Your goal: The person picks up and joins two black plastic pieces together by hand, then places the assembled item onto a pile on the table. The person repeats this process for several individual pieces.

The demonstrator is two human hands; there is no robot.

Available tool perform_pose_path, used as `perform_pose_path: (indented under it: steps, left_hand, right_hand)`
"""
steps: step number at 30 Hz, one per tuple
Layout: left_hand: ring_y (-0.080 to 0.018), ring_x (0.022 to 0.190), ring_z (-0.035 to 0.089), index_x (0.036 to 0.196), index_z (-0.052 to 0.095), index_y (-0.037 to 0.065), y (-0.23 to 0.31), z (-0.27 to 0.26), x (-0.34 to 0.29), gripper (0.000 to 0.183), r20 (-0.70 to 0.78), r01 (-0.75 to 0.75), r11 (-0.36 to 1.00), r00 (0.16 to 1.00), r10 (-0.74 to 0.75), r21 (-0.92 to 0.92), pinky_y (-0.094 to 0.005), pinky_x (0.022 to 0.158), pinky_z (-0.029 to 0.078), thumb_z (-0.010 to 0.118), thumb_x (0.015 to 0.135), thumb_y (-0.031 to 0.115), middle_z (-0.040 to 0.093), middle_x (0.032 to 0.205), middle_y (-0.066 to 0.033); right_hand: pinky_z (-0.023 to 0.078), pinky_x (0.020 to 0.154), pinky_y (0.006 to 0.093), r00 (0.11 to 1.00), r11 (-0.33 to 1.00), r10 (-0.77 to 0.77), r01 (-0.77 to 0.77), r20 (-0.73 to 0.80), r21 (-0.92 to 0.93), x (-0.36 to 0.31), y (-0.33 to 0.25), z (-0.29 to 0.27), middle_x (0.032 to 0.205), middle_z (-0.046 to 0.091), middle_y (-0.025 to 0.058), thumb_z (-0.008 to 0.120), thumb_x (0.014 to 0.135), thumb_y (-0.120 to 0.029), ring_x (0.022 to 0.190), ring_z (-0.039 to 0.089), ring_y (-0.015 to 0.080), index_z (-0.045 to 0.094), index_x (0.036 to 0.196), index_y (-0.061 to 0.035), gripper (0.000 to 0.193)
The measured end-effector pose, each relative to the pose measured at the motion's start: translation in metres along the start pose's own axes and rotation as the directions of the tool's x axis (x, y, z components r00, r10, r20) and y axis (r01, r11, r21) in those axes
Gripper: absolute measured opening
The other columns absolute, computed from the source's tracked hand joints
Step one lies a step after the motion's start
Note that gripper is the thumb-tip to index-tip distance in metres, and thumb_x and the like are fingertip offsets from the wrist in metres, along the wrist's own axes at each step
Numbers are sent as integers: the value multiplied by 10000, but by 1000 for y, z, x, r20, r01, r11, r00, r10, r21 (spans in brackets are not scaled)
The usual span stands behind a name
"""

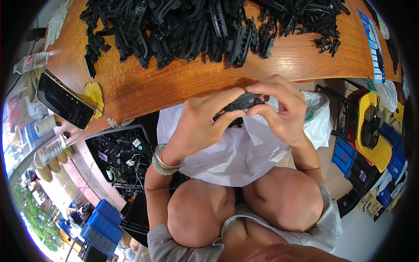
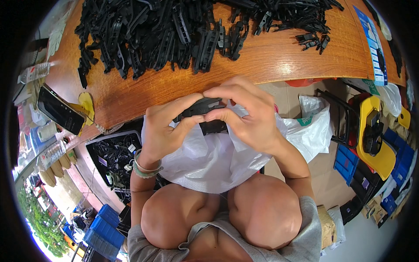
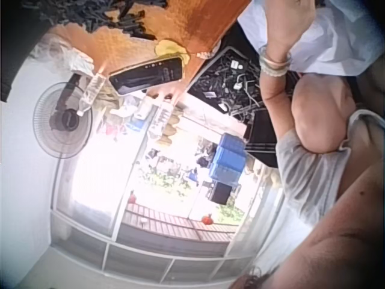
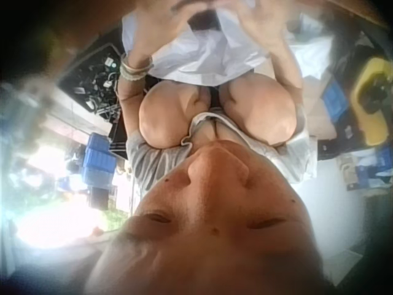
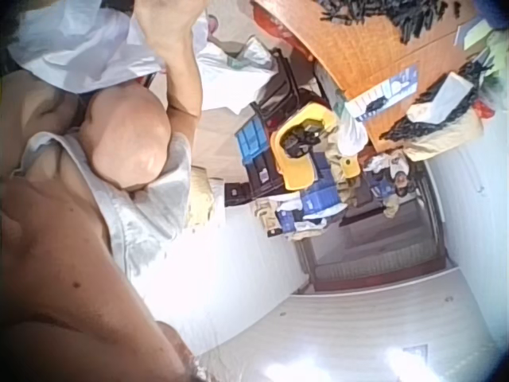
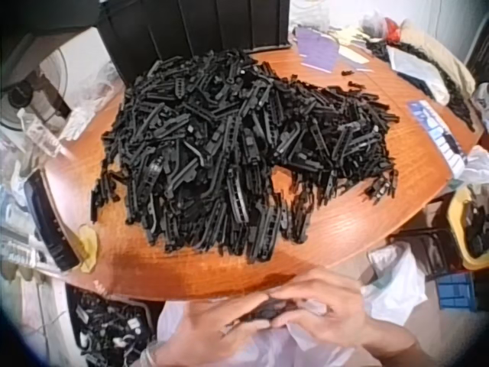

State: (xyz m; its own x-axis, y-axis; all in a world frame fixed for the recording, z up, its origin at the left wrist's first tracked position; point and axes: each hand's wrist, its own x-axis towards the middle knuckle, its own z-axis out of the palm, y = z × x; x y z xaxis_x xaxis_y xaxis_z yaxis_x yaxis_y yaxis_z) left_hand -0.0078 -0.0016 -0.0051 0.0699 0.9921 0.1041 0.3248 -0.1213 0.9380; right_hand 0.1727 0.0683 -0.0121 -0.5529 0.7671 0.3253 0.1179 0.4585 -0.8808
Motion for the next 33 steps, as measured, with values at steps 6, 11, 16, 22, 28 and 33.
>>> perform_pose_path:
  steps: [6, 11, 16, 22, 28, 33]
  left_hand:
    - [-260, 695, 658, 970, 667, 32, -7, -27, 0, 266, 52, -72, 994, 996, 68, 83, -322, 622, 508, 753, 736, 127, 671, 826, -142]
    - [-253, 646, 613, 887, 636, 1, -10, -34, 37, 212, -398, 94, 841, 905, 152, 533, -330, 578, 486, 741, 717, 69, 614, 803, -98]
    - [-180, 551, 483, 850, 633, -4, -33, -34, 53, 132, -318, -36, 667, 859, 401, 744, -287, 522, 411, 709, 743, -5, 548, 737, -60]
    - [-157, 775, 625, 940, 593, -33, -18, -27, 32, 133, -598, 76, 991, 802, 4, 109, -248, 770, 495, 644, 833, 27, 658, 1000, -140]
    - [-187, 822, 623, 1199, 470, -101, -4, -26, 23, 320, -334, 36, 795, 895, -295, -605, -263, 748, 494, 494, 935, 77, 619, 1064, -219]
    - [-253, 823, 653, 1229, 459, -129, 5, -12, 18, 347, -81, 157, 786, 964, -254, -598, -318, 722, 537, 420, 967, 96, 608, 1052, -263]
  right_hand:
    - [486, 635, 290, 931, 951, 214, -267, 297, 153, 0, 1, -11, 886, 631, 107, 721, 739, -35, 708, 612, 199, 658, 987, -11, 258]
    - [474, 722, 337, 996, 926, -22, -13, -90, -378, 31, 31, -24, 1042, 618, 110, 665, 762, -1, 821, 600, 233, 651, 1012, -20, 251]
    - [398, 763, 360, 968, 656, -244, 122, -56, -745, 31, 39, -20, 1076, 591, 57, 691, 713, -13, 915, 526, 253, 648, 948, -58, 244]
    - [369, 730, 359, 978, 748, -196, 103, -70, -656, 15, 43, -23, 957, 590, 56, 715, 698, -35, 884, 523, 256, 612, 892, -47, 220]
    - [430, 632, 255, 944, 954, 76, -162, -320, -252, 6, 28, -19, 833, 601, 67, 667, 799, 25, 716, 569, 138, 624, 967, -12, 176]
    - [452, 522, 198, 972, 926, 211, -163, -108, 341, 10, 1, -17, 835, 638, 78, 618, 834, 56, 668, 625, 106, 622, 1042, 50, 208]
